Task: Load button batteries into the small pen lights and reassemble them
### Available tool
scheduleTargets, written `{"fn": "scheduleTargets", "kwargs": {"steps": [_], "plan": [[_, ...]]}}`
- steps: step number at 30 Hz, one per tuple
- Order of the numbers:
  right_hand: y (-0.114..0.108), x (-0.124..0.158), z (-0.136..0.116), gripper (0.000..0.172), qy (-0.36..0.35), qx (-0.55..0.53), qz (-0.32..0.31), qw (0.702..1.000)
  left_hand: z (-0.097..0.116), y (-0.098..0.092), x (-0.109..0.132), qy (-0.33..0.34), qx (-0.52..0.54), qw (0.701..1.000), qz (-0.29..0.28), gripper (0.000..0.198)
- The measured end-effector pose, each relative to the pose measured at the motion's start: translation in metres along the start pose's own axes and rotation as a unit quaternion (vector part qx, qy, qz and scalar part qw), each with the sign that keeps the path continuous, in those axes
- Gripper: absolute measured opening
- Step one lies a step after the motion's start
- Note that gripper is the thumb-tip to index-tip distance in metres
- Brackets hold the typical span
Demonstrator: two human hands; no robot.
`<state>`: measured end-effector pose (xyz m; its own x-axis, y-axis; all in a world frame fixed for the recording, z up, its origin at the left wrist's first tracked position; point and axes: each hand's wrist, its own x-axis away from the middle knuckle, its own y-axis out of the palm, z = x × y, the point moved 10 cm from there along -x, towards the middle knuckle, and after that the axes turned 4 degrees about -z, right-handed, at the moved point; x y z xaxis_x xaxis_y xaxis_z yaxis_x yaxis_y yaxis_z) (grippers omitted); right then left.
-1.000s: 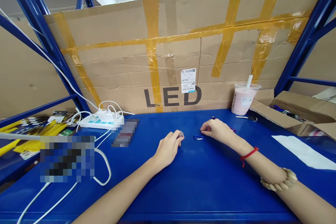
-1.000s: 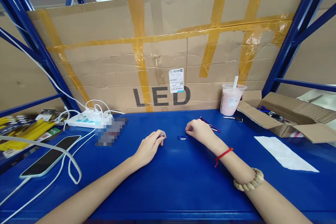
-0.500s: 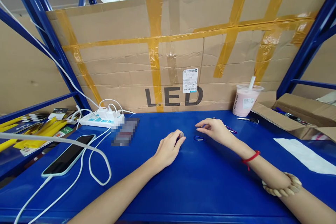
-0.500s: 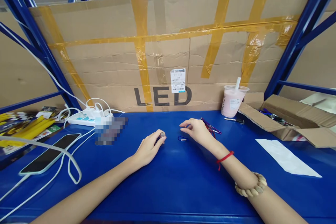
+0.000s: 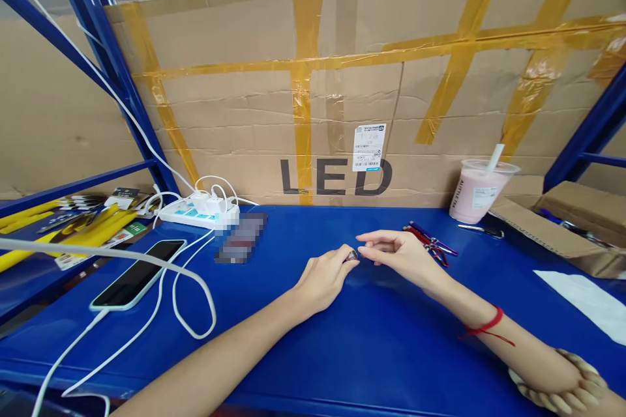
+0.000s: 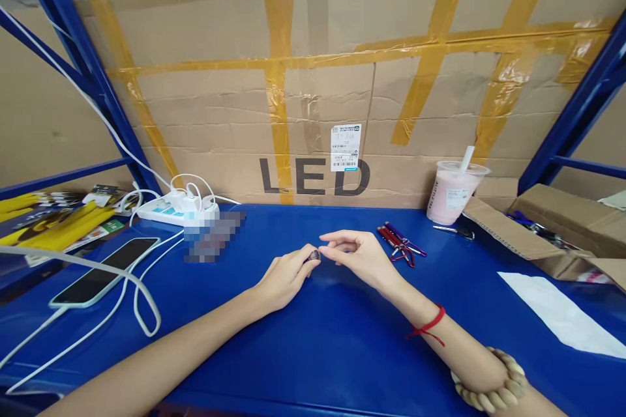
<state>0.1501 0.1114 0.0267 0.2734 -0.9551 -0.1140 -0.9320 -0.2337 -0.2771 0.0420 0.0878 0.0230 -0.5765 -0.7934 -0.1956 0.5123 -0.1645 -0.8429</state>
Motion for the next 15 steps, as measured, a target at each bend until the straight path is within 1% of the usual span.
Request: {"fn": "scheduleTargets", "kwargs": {"steps": [3, 9, 15], "plan": [[-0.004, 0.002, 0.002, 0.051, 0.013, -0.023, 0.007, 1.0, 0.003, 0.001, 0.0, 0.014, -0.014, 1.0, -0.002, 0.02], [0.003, 0.004, 0.001, 0.052, 0.016, -0.016, -0.019, 1.0, 0.001, 0.002, -0.001, 0.002, -0.015, 1.0, -0.003, 0.023], [-0.002, 0.005, -0.007, 0.05, -0.002, 0.022, 0.008, 1.0, -0.001, 0.001, 0.0, -0.012, -0.014, 1.0, -0.001, 0.024]]}}
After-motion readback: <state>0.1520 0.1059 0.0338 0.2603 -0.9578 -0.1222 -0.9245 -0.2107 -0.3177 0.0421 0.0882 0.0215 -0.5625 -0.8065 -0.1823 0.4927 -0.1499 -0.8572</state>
